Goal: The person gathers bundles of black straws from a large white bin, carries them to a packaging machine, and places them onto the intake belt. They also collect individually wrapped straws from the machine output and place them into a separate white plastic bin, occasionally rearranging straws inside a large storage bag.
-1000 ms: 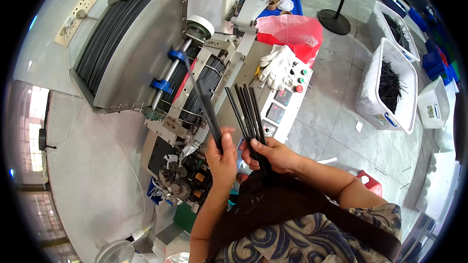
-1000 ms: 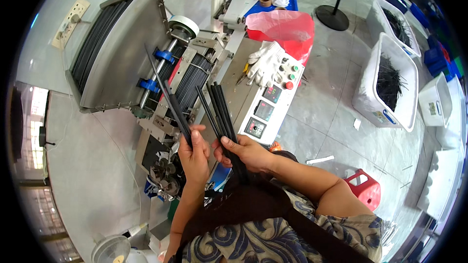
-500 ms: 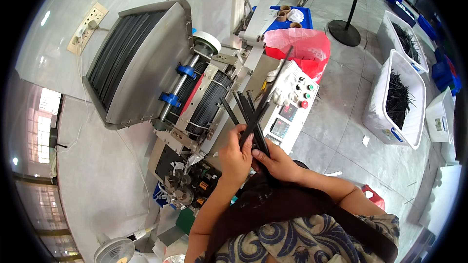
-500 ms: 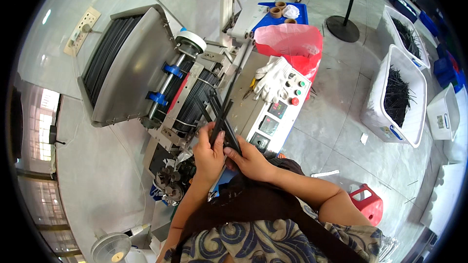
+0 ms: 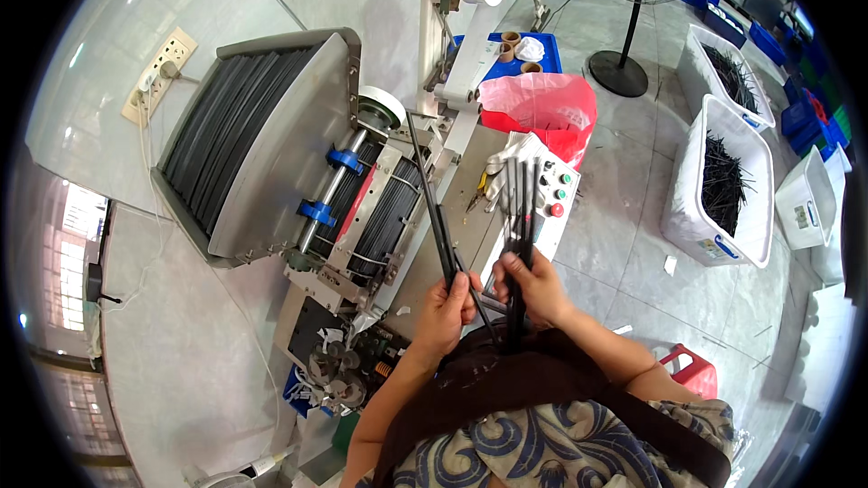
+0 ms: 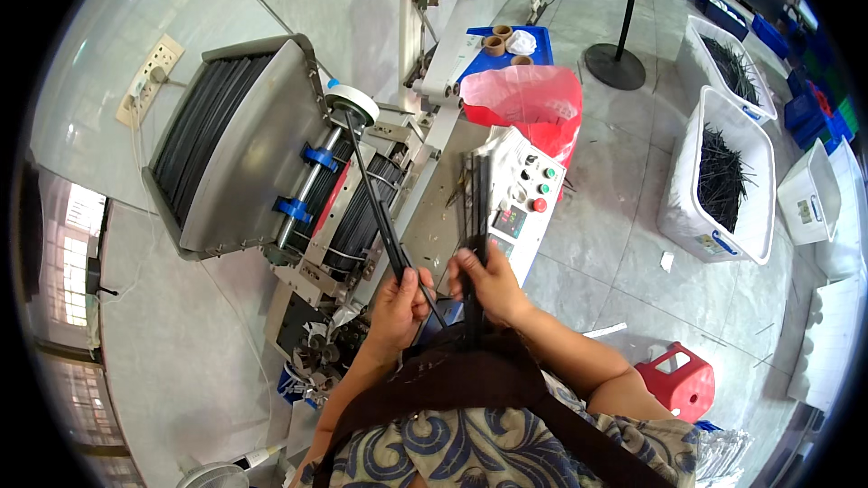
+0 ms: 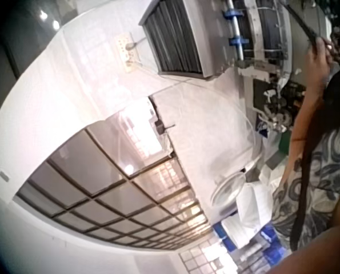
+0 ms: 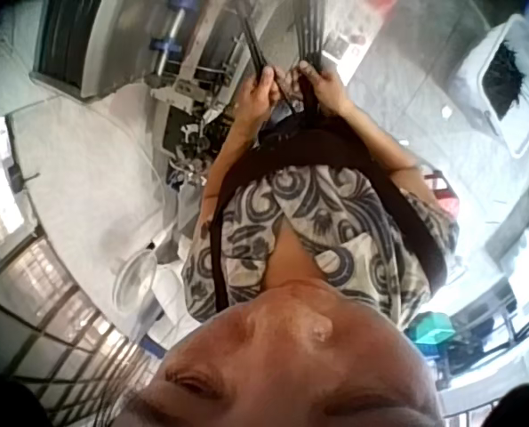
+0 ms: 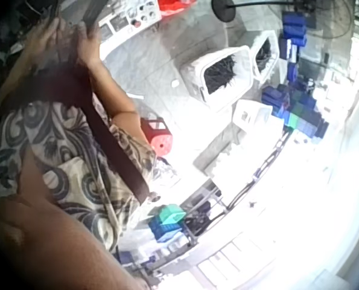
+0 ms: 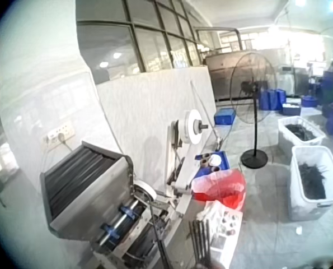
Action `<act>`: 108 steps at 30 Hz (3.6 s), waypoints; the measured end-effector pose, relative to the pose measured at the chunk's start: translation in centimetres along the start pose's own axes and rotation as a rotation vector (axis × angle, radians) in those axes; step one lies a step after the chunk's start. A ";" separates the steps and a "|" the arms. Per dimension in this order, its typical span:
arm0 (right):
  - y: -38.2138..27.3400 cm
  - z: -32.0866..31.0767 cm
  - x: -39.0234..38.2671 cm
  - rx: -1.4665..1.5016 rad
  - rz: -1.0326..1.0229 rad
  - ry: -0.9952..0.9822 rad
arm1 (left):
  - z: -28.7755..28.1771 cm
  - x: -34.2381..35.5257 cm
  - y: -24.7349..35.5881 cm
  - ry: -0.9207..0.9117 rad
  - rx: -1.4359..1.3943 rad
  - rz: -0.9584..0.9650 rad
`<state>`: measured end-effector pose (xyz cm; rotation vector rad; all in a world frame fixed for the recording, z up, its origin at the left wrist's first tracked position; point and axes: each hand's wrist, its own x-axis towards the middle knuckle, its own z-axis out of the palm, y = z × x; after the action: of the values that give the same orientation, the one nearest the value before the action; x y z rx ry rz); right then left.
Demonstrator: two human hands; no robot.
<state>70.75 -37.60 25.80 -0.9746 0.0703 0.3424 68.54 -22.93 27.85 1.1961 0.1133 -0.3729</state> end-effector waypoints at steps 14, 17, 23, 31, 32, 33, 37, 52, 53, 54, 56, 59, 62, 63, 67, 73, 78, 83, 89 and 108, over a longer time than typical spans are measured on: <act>-4.2 1.0 2.4 -0.205 -0.126 -0.022 | -1.2 -1.7 -2.9 -0.513 -0.045 -0.250; -5.7 0.7 4.0 -0.151 -0.132 -0.022 | -1.1 -1.7 -2.6 -0.519 0.096 -0.242; -5.5 -0.6 5.2 -0.083 -0.031 -0.009 | -0.9 -1.2 -2.5 -0.493 0.188 -0.277; -5.9 -3.5 6.8 -0.011 -0.128 0.218 | -1.4 0.7 -3.3 -0.508 0.092 -0.396; -7.6 -4.9 6.9 0.007 -0.176 0.358 | -1.6 1.2 -3.5 -0.542 0.041 -0.448; -8.6 -7.0 6.9 -0.010 -0.264 0.544 | -1.5 1.8 -3.5 -0.552 0.048 -0.454; -10.5 -14.4 4.4 0.240 -0.405 0.634 | 0.3 5.6 -1.4 -0.373 -0.103 -0.435; -1.9 -17.9 -2.9 0.622 0.029 0.570 | 7.7 25.3 -8.0 -0.485 0.551 -0.160; -2.3 -17.1 -2.4 0.616 0.093 0.519 | 7.0 21.6 -10.2 -0.660 0.458 -0.163; -2.1 -17.1 -1.3 0.559 0.142 0.530 | 8.1 17.7 -9.8 -0.743 0.465 -0.338; -0.6 -15.0 -0.9 0.334 0.313 0.462 | 8.2 11.5 -8.9 -0.915 0.570 -0.583; 0.4 -9.8 -0.9 0.245 0.363 0.051 | 3.6 7.5 -8.6 -0.566 0.505 -0.628; -2.1 -8.9 -0.9 0.191 0.383 -0.071 | 2.0 7.1 -6.0 -0.535 -0.033 -0.399; -2.5 -8.6 -0.6 0.225 0.338 -0.137 | 2.3 7.7 -5.0 -0.621 -0.157 -0.329; -1.9 -6.1 3.7 -0.009 0.147 -0.220 | 2.3 11.3 -0.6 -0.405 -0.045 -0.053; -2.2 -2.6 2.9 -0.034 0.305 -0.304 | 2.5 10.1 3.4 -0.347 0.046 -0.039; -2.6 -1.8 4.7 -0.051 0.362 -0.369 | 2.8 10.5 3.4 -0.183 -0.247 0.073; -1.9 -1.6 3.3 -0.055 0.486 -0.378 | 2.3 10.7 2.7 -0.125 -0.179 0.116; 1.2 -4.9 -1.0 -0.068 0.553 -0.553 | 3.9 5.1 -3.2 -0.131 -0.390 0.094; -22.9 16.5 15.5 -1.892 -1.559 -0.568 | -2.0 -8.2 10.1 1.110 0.806 1.292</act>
<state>91.04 -31.91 50.16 -2.2999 -1.7424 -1.0362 64.53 -16.10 38.40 1.8649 0.1192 1.5364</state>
